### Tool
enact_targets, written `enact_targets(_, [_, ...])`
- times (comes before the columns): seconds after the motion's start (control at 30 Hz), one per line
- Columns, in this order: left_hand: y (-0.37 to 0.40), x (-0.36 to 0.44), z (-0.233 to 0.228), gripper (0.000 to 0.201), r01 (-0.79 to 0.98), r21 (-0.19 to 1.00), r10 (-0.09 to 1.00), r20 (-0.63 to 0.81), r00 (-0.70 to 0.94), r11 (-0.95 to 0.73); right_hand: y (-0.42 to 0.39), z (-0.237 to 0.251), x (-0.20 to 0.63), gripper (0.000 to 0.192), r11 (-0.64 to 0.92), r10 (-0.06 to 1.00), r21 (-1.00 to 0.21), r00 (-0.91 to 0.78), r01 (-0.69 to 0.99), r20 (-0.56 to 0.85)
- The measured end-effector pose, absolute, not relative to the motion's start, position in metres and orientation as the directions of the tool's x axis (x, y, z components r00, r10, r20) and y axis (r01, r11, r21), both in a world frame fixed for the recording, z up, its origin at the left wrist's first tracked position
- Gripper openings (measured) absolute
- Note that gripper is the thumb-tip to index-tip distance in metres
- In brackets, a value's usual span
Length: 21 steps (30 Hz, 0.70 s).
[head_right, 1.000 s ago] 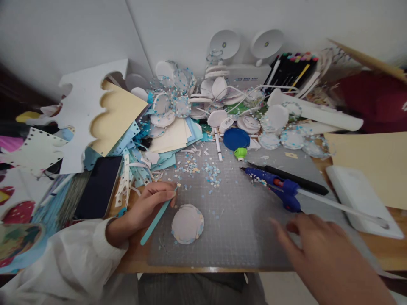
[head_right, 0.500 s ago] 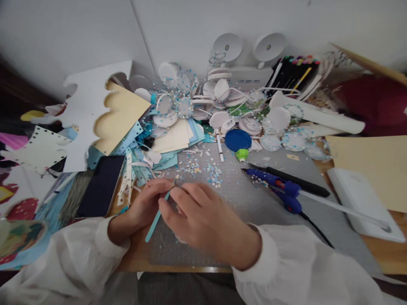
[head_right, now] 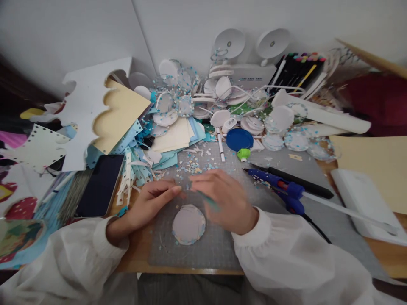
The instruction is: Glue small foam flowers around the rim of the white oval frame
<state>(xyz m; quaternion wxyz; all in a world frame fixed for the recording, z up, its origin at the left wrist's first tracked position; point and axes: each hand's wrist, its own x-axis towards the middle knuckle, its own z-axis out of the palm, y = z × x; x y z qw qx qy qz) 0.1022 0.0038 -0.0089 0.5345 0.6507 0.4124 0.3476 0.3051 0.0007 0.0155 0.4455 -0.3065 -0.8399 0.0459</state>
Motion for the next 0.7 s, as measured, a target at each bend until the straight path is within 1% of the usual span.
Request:
enact_targets(0.07, [0.007, 0.1, -0.007, 0.031, 0.313, 0.898, 0.883, 0.151, 0.444, -0.31, 0.0, 0.006, 0.312, 0.025, 0.694, 0.69, -0.549, -0.213, 0.466, 0.691])
enact_targets(0.13, [0.01, 0.097, -0.008, 0.031, 0.42, 0.769, 0.827, 0.241, 0.509, -0.483, -0.001, -0.002, 0.315, 0.023, 0.59, 0.774, -0.678, -0.069, 0.438, 0.629])
enact_targets(0.17, [0.011, 0.096, -0.009, 0.03, 0.453, 0.705, 0.79, 0.253, 0.558, -0.546, -0.001, -0.005, 0.316, 0.021, 0.551, 0.804, -0.728, -0.025, 0.408, 0.594])
enact_targets(0.23, [0.013, 0.094, -0.011, 0.027, 0.483, 0.606, 0.717, 0.222, 0.661, -0.632, -0.002, -0.008, 0.316, 0.016, 0.491, 0.851, -0.81, 0.025, 0.32, 0.525])
enact_targets(0.3, [0.015, 0.093, -0.01, 0.024, 0.486, 0.549, 0.656, 0.16, 0.738, -0.68, -0.003, -0.008, 0.315, 0.013, 0.45, 0.881, -0.861, 0.038, 0.239, 0.471])
enact_targets(0.43, [0.015, 0.093, -0.005, 0.026, 0.478, 0.51, 0.59, 0.074, 0.804, -0.716, -0.004, -0.004, 0.313, 0.011, 0.426, 0.898, -0.887, 0.034, 0.178, 0.438])
enact_targets(0.53, [0.016, 0.093, -0.004, 0.036, 0.443, 0.505, 0.544, 0.064, 0.836, -0.741, -0.006, -0.002, 0.313, 0.01, 0.438, 0.895, -0.889, 0.022, 0.135, 0.445])
enact_targets(0.63, [0.015, 0.094, -0.006, 0.037, 0.434, 0.554, 0.547, 0.046, 0.836, -0.71, -0.008, 0.001, 0.312, 0.01, 0.453, 0.889, -0.884, 0.019, 0.112, 0.458])
enact_targets(0.7, [0.013, 0.095, -0.006, 0.033, 0.43, 0.63, 0.571, 0.027, 0.82, -0.647, -0.008, 0.003, 0.312, 0.01, 0.459, 0.886, -0.883, 0.017, 0.101, 0.462])
